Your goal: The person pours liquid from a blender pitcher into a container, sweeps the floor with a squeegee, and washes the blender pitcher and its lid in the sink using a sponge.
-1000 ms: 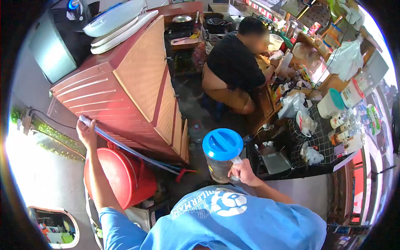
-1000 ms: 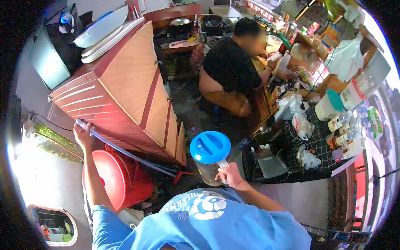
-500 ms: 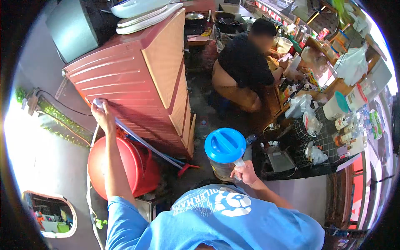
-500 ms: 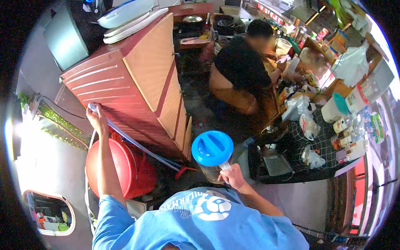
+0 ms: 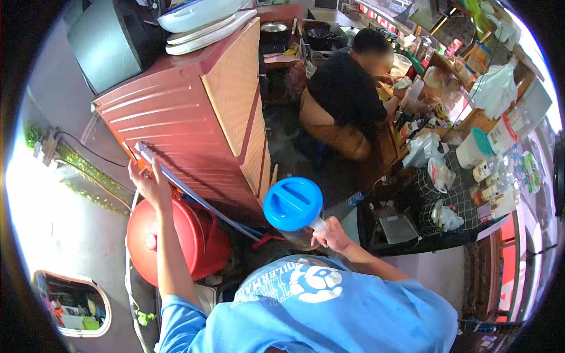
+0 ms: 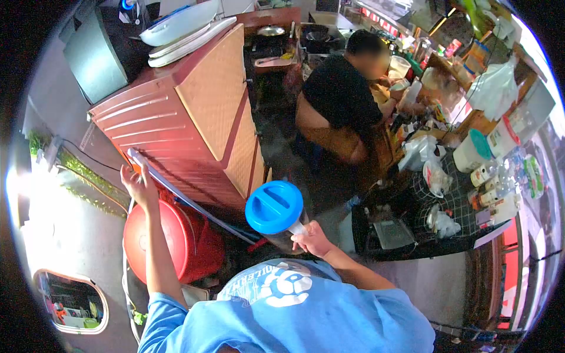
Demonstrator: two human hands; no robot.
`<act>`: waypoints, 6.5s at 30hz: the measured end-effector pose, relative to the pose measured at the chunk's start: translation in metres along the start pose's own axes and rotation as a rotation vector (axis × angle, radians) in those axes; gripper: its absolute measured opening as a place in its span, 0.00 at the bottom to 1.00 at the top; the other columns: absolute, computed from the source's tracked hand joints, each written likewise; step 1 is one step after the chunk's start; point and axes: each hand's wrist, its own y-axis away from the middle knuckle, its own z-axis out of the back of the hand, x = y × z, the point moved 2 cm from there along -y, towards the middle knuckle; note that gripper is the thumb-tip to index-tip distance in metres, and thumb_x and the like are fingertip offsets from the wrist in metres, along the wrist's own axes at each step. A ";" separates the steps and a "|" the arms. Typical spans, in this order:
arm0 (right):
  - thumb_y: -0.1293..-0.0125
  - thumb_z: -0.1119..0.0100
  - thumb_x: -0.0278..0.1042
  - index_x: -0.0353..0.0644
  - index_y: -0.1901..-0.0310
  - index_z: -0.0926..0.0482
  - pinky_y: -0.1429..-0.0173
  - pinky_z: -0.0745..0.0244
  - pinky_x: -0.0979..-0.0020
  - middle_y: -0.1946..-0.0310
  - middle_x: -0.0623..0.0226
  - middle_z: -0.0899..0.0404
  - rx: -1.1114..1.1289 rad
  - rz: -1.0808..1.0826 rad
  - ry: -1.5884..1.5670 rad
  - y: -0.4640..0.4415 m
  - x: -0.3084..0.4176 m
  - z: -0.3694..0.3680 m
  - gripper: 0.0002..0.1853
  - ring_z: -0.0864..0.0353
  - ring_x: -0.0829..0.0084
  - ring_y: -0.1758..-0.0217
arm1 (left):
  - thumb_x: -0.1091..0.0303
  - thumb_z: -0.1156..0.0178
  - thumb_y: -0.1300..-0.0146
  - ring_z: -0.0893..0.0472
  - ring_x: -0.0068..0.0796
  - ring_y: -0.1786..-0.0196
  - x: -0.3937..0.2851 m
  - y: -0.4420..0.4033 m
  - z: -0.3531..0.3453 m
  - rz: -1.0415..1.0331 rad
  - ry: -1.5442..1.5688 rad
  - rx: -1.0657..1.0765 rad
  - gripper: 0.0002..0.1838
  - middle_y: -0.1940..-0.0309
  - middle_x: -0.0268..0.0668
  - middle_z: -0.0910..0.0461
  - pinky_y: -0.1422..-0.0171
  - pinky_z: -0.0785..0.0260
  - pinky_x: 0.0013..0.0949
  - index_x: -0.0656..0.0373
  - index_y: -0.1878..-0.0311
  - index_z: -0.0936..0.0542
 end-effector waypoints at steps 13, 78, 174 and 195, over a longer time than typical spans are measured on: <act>0.45 0.29 0.42 0.41 0.84 0.27 0.78 0.39 0.70 0.87 0.68 0.31 0.123 0.629 0.582 -0.068 0.143 0.007 0.20 0.32 0.77 0.84 | 0.47 0.38 0.37 0.24 0.39 0.38 -0.165 0.142 0.001 0.174 0.516 0.966 0.41 0.42 0.53 0.23 0.32 0.35 0.41 0.72 0.32 0.35; 0.33 0.46 0.32 0.38 0.79 0.34 0.68 0.47 0.75 0.78 0.81 0.39 -0.091 0.067 0.162 -0.152 -0.034 -0.179 0.17 0.42 0.86 0.71 | 0.55 0.45 0.29 0.23 0.39 0.39 0.079 0.199 0.234 0.902 1.402 -0.034 0.25 0.39 0.42 0.24 0.35 0.28 0.48 0.57 0.35 0.28; 0.42 0.33 0.45 0.42 0.69 0.25 0.51 0.35 0.60 0.72 0.63 0.25 0.370 0.273 0.715 -0.005 -0.001 -0.220 0.15 0.25 0.60 0.63 | 0.62 0.44 0.42 0.21 0.34 0.49 0.004 0.299 0.085 -0.617 -0.656 1.904 0.12 0.58 0.37 0.17 0.44 0.29 0.39 0.54 0.58 0.17; 0.32 0.46 0.56 0.35 0.54 0.24 0.58 0.26 0.47 0.69 0.43 0.19 -0.270 0.031 1.032 0.225 0.026 -0.068 0.26 0.19 0.43 0.66 | 0.56 0.44 0.38 0.19 0.32 0.56 -0.225 0.485 -0.002 0.257 0.495 2.963 0.14 0.60 0.35 0.17 0.53 0.28 0.38 0.52 0.56 0.17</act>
